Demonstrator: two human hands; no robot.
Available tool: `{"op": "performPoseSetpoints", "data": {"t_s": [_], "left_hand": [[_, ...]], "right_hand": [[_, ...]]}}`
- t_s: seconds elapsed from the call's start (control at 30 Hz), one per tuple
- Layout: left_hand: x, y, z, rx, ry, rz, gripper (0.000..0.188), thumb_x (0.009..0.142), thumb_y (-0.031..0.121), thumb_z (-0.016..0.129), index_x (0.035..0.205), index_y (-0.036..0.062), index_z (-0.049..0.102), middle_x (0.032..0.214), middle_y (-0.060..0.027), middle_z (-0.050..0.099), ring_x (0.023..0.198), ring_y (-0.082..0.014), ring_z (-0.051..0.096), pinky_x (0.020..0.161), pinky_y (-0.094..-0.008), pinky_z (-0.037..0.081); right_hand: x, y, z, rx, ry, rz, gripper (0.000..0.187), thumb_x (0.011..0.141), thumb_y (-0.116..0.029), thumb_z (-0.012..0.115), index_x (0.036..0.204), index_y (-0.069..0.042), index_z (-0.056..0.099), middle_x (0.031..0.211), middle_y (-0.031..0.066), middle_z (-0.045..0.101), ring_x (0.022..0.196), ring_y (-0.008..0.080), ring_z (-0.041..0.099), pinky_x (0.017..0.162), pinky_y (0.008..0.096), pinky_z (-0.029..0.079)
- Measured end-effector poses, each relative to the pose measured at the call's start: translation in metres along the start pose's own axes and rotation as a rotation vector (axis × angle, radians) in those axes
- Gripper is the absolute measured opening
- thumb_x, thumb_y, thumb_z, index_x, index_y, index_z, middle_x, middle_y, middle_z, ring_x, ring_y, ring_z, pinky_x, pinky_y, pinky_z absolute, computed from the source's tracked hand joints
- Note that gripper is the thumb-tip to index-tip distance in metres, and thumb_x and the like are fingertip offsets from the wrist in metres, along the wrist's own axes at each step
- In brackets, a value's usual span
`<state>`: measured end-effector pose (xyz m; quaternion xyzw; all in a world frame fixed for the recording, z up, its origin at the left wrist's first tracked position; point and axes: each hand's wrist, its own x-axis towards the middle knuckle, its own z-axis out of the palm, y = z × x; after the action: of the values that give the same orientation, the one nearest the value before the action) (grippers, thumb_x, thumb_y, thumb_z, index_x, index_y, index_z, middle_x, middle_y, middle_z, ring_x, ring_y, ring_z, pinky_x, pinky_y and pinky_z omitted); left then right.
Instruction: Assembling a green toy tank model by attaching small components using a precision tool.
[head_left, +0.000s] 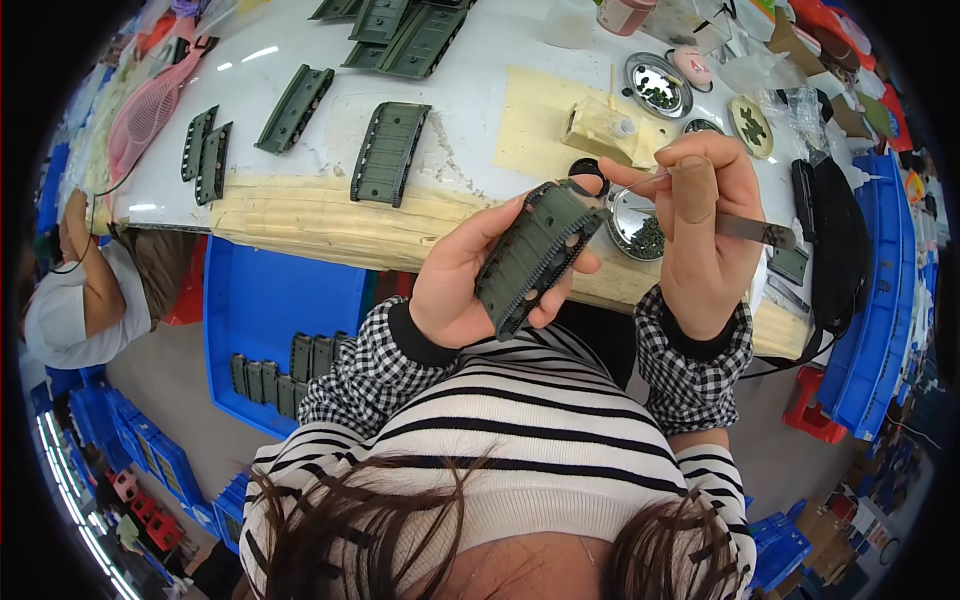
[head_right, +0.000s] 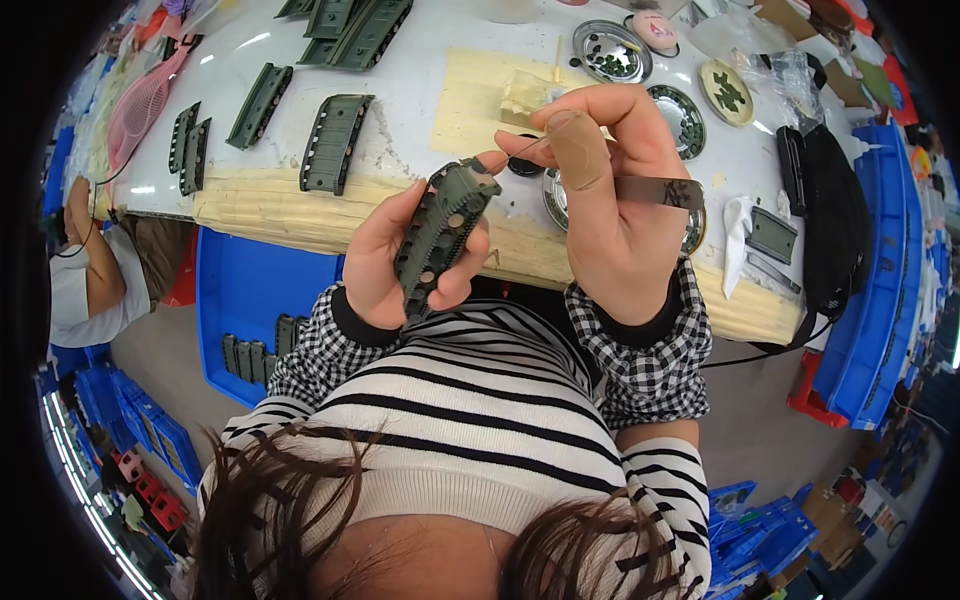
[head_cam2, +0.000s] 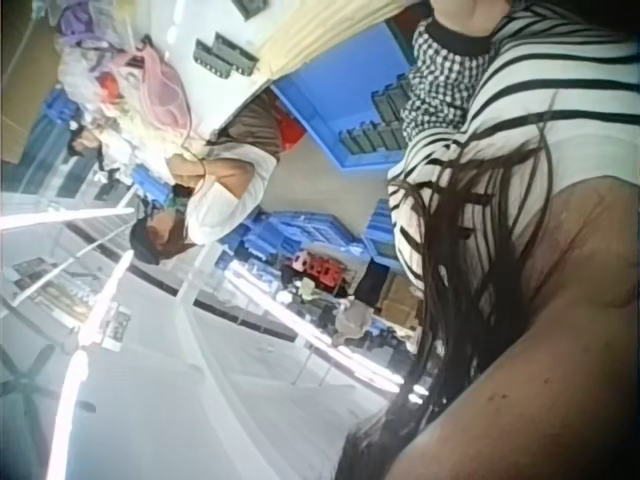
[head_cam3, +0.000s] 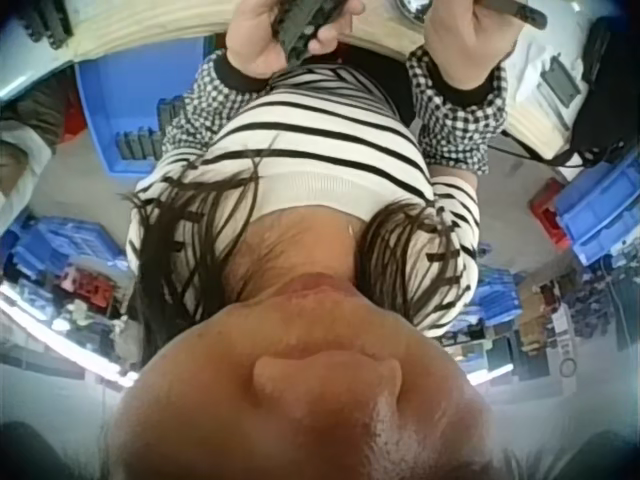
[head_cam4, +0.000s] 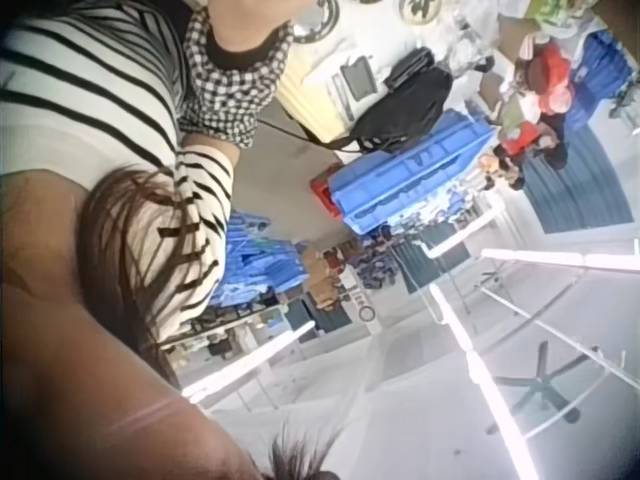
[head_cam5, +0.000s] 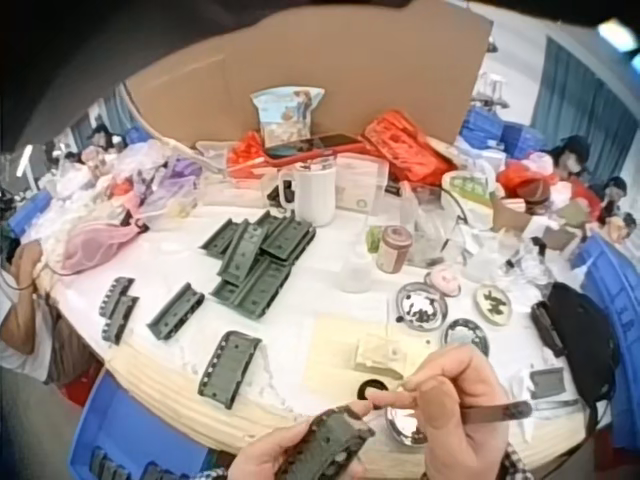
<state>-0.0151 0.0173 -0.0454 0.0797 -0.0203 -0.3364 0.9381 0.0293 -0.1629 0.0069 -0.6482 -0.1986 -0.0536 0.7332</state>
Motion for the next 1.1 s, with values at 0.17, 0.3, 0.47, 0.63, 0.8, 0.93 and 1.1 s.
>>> {"op": "performPoseSetpoints", "data": {"t_s": [0.17, 0.3, 0.47, 0.63, 0.8, 0.93, 1.1], "left_hand": [[0.002, -0.005, -0.008, -0.293, -0.019, -0.051, 0.05, 0.102, 0.038, 0.028, 0.137, 0.0031, 0.04, 0.111, -0.0236, 0.06, 0.069, -0.0232, 0.058, 0.055, -0.0291, 0.051], [0.003, -0.005, -0.007, -0.328, -0.044, -0.07, 0.049, 0.102, 0.038, 0.029, 0.132, 0.0018, 0.045, 0.112, -0.0229, 0.06, 0.07, -0.0237, 0.057, 0.054, -0.0288, 0.05], [0.003, -0.005, -0.008, -0.338, -0.052, -0.065, 0.05, 0.102, 0.038, 0.029, 0.131, 0.0014, 0.046, 0.112, -0.0224, 0.06, 0.071, -0.0238, 0.056, 0.053, -0.0284, 0.05], [0.003, -0.005, -0.008, -0.339, -0.05, -0.061, 0.05, 0.102, 0.038, 0.029, 0.132, 0.0011, 0.045, 0.112, -0.0226, 0.06, 0.071, -0.0238, 0.056, 0.053, -0.0285, 0.05], [0.003, -0.004, -0.007, -0.317, -0.042, -0.052, 0.05, 0.102, 0.037, 0.028, 0.133, 0.0007, 0.043, 0.111, -0.0226, 0.06, 0.071, -0.0237, 0.056, 0.053, -0.028, 0.05], [0.001, 0.0, -0.007, -0.025, -0.083, 0.042, 0.055, 0.102, 0.037, 0.029, 0.145, 0.0039, 0.021, 0.112, -0.0216, 0.058, 0.076, -0.0242, 0.06, 0.053, -0.0298, 0.05], [-0.004, 0.006, 0.009, 0.642, 0.05, 0.317, 0.069, 0.097, 0.039, 0.047, 0.146, 0.0008, 0.018, 0.126, -0.0217, 0.052, 0.097, -0.0302, 0.062, 0.08, -0.0395, 0.052]], "right_hand": [[-0.003, -0.004, 0.002, 0.072, -0.021, 0.025, 0.02, 0.099, -0.016, 0.049, 0.102, 0.004, 0.049, 0.091, 0.008, 0.056, 0.081, 0.0178, 0.066, 0.081, 0.0325, 0.056], [-0.003, -0.003, 0.002, 0.046, -0.029, 0.024, 0.019, 0.099, -0.015, 0.048, 0.102, 0.004, 0.049, 0.091, 0.0078, 0.056, 0.081, 0.0187, 0.066, 0.08, 0.0319, 0.057], [-0.004, -0.003, 0.001, 0.052, -0.041, 0.018, 0.019, 0.099, -0.014, 0.048, 0.102, 0.004, 0.049, 0.091, 0.0077, 0.056, 0.082, 0.0193, 0.067, 0.08, 0.0315, 0.057], [-0.003, -0.003, 0.001, 0.046, -0.045, 0.014, 0.019, 0.099, -0.015, 0.048, 0.102, 0.005, 0.049, 0.091, 0.0076, 0.055, 0.081, 0.0191, 0.067, 0.08, 0.0318, 0.057], [-0.003, -0.002, 0.002, 0.036, -0.037, 0.008, 0.02, 0.099, -0.015, 0.048, 0.102, 0.005, 0.049, 0.09, 0.0076, 0.055, 0.08, 0.0184, 0.066, 0.081, 0.0333, 0.057], [-0.001, -0.004, -0.002, 0.068, 0.056, 0.012, 0.02, 0.099, -0.015, 0.049, 0.1, 0.005, 0.05, 0.089, 0.0071, 0.055, 0.079, 0.0166, 0.065, 0.081, 0.0333, 0.057], [0.012, 0.001, -0.014, -0.185, 0.171, -0.075, 0.018, 0.097, -0.014, 0.054, 0.097, 0.004, 0.055, 0.085, 0.0039, 0.057, 0.076, 0.0099, 0.061, 0.073, 0.0265, 0.055]]}}
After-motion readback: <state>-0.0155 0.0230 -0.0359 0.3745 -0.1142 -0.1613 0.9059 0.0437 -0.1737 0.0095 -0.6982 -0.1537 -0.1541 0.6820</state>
